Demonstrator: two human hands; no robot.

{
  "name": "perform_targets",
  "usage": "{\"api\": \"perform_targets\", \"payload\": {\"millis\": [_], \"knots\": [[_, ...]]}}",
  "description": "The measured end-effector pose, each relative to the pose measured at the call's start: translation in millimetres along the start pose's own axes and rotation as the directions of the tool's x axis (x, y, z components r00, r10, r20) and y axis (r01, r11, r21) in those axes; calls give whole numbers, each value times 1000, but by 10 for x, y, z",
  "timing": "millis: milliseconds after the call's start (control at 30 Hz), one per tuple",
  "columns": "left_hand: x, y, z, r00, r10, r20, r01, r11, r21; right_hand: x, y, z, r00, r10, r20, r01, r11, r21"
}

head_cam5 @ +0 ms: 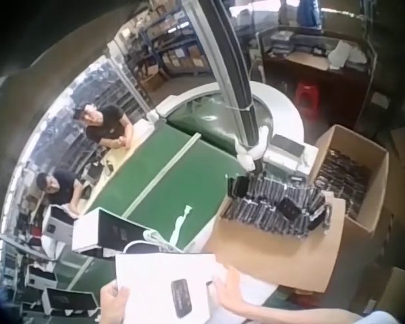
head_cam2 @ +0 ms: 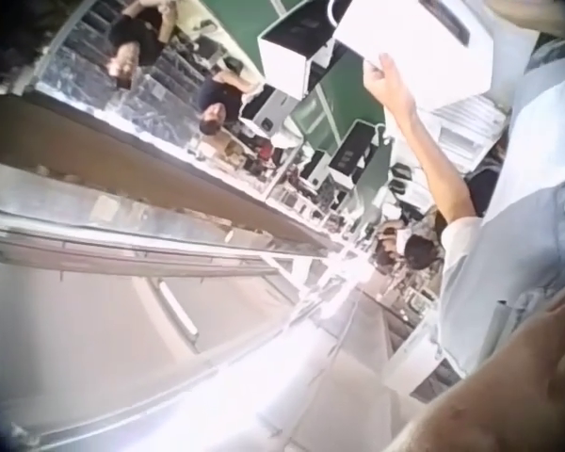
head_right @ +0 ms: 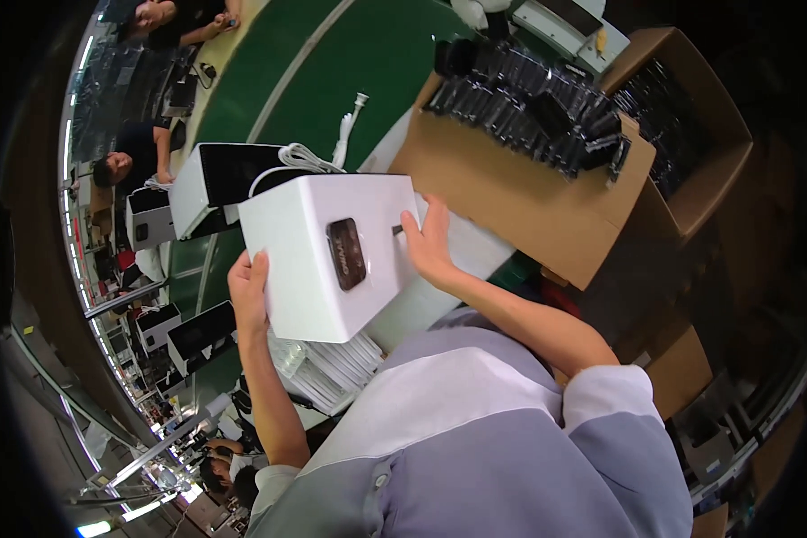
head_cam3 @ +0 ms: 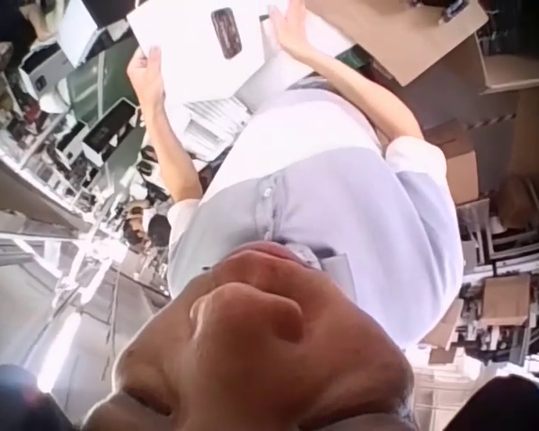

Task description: Manually assemble components into a white electronic enclosure by inserting internal parts and fitting the rear panel.

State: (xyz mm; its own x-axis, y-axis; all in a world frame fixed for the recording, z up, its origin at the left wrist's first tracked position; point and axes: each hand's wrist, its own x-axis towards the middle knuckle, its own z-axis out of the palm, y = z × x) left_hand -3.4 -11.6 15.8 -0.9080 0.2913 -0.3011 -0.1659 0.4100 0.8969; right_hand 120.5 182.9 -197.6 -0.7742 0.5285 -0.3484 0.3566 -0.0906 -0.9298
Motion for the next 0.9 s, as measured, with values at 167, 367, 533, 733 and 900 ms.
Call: {"api": "perform_targets", "payload": {"millis": [167, 367, 533, 733, 900], "knots": [[-32, 36, 305, 998, 57, -37, -58, 998, -33, 222, -1106, -15, 935, -286, -211, 353, 825, 443], [56, 516, 754, 998, 8, 57, -8, 1000, -5, 404, -986, -264, 985, -173, 1, 123, 702, 701], [506, 1021, 993, 993, 91, 72, -99, 989, 113, 732, -167, -514, 985, -162, -63, 169, 977, 131], [1733, 1560, 642, 986, 168, 9, -165, 960, 226, 832, 436, -756, 821, -421, 385, 568, 538, -622], [3072, 2038, 661, 979, 180, -100, -184, 983, -28, 915, 530, -806, 840, -339, 424, 542, 483, -688]]}}
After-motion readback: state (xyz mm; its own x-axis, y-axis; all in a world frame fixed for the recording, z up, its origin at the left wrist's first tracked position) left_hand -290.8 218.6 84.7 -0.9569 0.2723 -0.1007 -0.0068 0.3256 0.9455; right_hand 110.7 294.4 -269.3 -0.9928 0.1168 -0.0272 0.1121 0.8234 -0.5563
